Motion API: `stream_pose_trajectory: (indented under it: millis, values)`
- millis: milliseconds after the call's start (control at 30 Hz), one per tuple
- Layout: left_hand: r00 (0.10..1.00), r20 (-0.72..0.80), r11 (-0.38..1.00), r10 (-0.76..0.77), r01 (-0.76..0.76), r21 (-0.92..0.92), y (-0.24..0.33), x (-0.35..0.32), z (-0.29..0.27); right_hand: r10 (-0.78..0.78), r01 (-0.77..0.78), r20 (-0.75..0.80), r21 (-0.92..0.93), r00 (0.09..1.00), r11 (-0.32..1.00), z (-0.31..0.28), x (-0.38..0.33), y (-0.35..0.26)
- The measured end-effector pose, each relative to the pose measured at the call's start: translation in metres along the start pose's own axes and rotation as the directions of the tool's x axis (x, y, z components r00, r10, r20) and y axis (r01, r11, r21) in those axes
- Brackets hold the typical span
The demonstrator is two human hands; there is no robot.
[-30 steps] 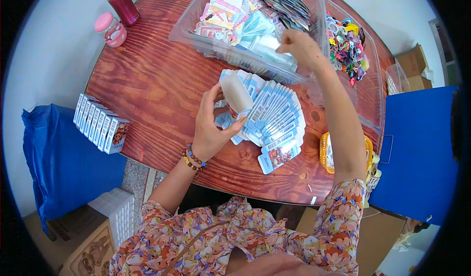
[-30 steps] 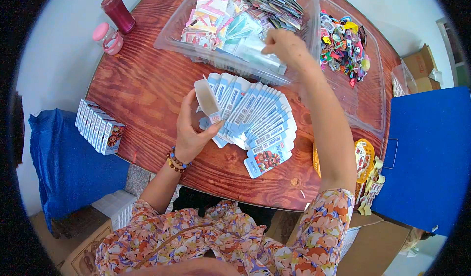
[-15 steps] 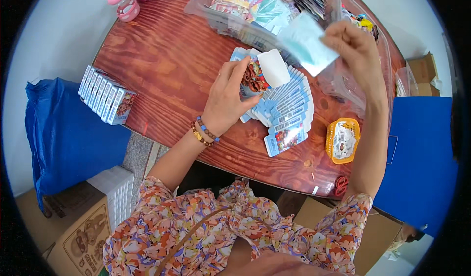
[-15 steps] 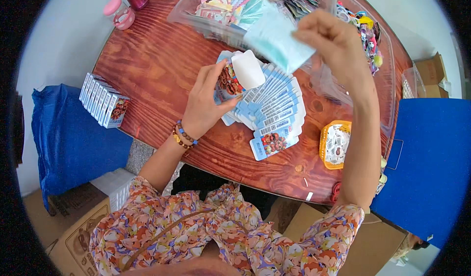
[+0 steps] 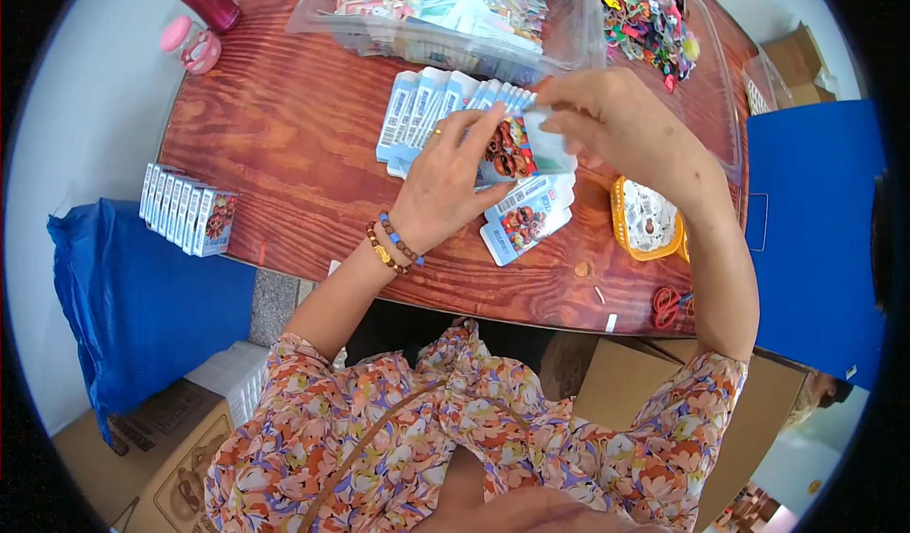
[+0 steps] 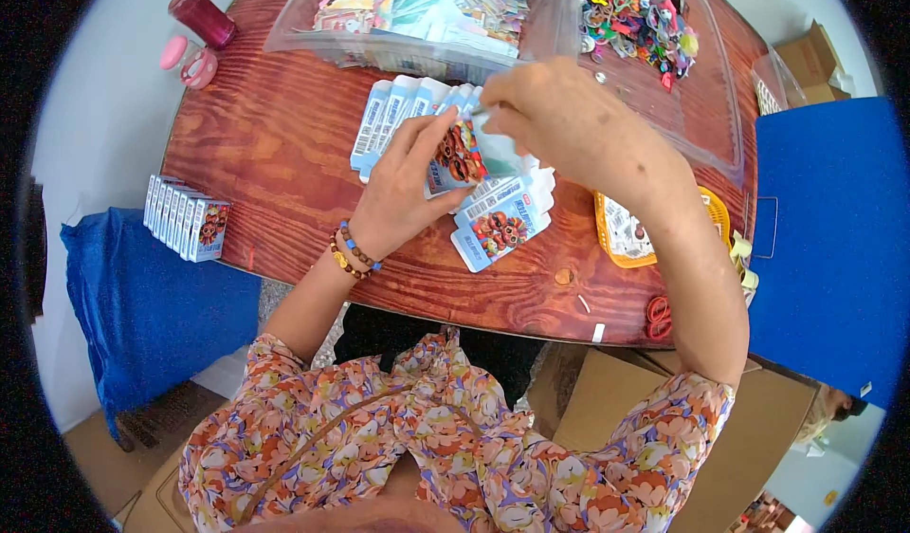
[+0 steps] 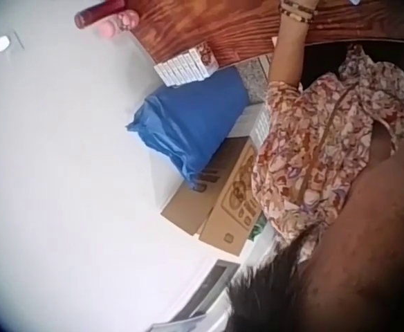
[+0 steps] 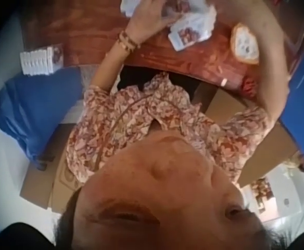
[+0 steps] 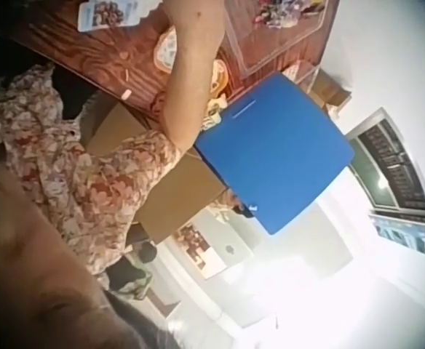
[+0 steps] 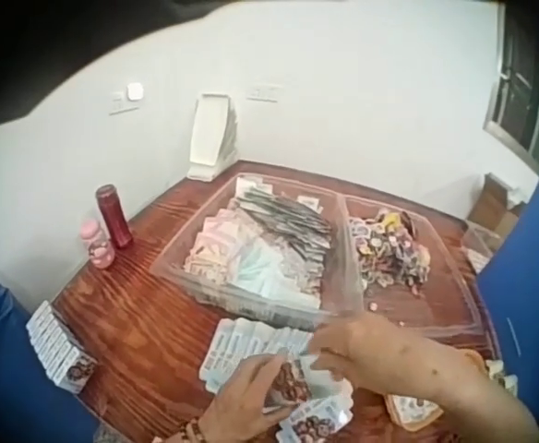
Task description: Picking up stickers and small decorative items from containers and placing them into blue-and-white cardboard packets.
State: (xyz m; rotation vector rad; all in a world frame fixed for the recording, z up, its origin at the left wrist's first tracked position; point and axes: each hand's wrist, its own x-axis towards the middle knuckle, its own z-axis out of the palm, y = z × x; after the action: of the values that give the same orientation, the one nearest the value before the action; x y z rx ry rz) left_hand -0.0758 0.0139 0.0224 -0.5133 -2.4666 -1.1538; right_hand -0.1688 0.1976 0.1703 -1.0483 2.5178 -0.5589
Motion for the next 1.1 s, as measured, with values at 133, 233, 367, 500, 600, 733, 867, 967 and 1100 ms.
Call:
stream_pose_trajectory:
  millis: [133,233,367,500,600,733,867,967,1100]
  values:
    - [0.998,-0.031,0.997,-0.06,0.059,-0.05,0.0,0.009,0.006,0.247,-0.177,-0.189,0.324,0.95,0.929,-0.015,-0.026,0.002]
    - [0.998,-0.043,0.997,-0.037,0.034,-0.064,-0.001,0.016,0.011,0.234,-0.134,-0.359,0.281,0.903,0.95,-0.031,-0.031,0.048]
    - [0.999,-0.039,0.995,-0.035,0.032,-0.096,0.006,0.026,0.026,0.343,-0.282,-0.476,0.198,0.81,0.939,-0.045,-0.015,0.135]
    - [1.0,0.021,0.983,-0.003,0.006,-0.181,0.006,0.024,0.045,0.37,-0.392,-0.308,-0.01,0.877,0.92,-0.031,0.015,0.231]
    - [0.999,0.04,0.98,0.005,0.003,-0.2,-0.003,0.021,0.052,0.367,-0.424,-0.255,-0.229,0.895,0.876,-0.035,0.03,0.27]
    - [0.995,0.095,0.984,0.012,0.005,-0.178,-0.013,0.018,0.052,0.226,-0.451,-0.519,-0.361,0.824,0.816,-0.033,0.053,0.286]
    - [0.989,0.143,0.975,-0.043,0.073,-0.211,-0.014,0.017,0.05,0.149,-0.499,-0.72,-0.301,0.678,0.813,-0.049,0.073,0.274]
    - [0.99,0.132,0.97,-0.047,0.077,-0.231,-0.018,0.017,0.055,-0.318,-0.22,-0.625,-0.63,0.713,0.745,-0.046,0.103,0.295]
    - [0.991,0.132,0.974,-0.02,0.049,-0.219,-0.021,0.015,0.059,0.013,-0.432,-0.59,-0.576,0.807,0.694,-0.03,0.138,0.287]
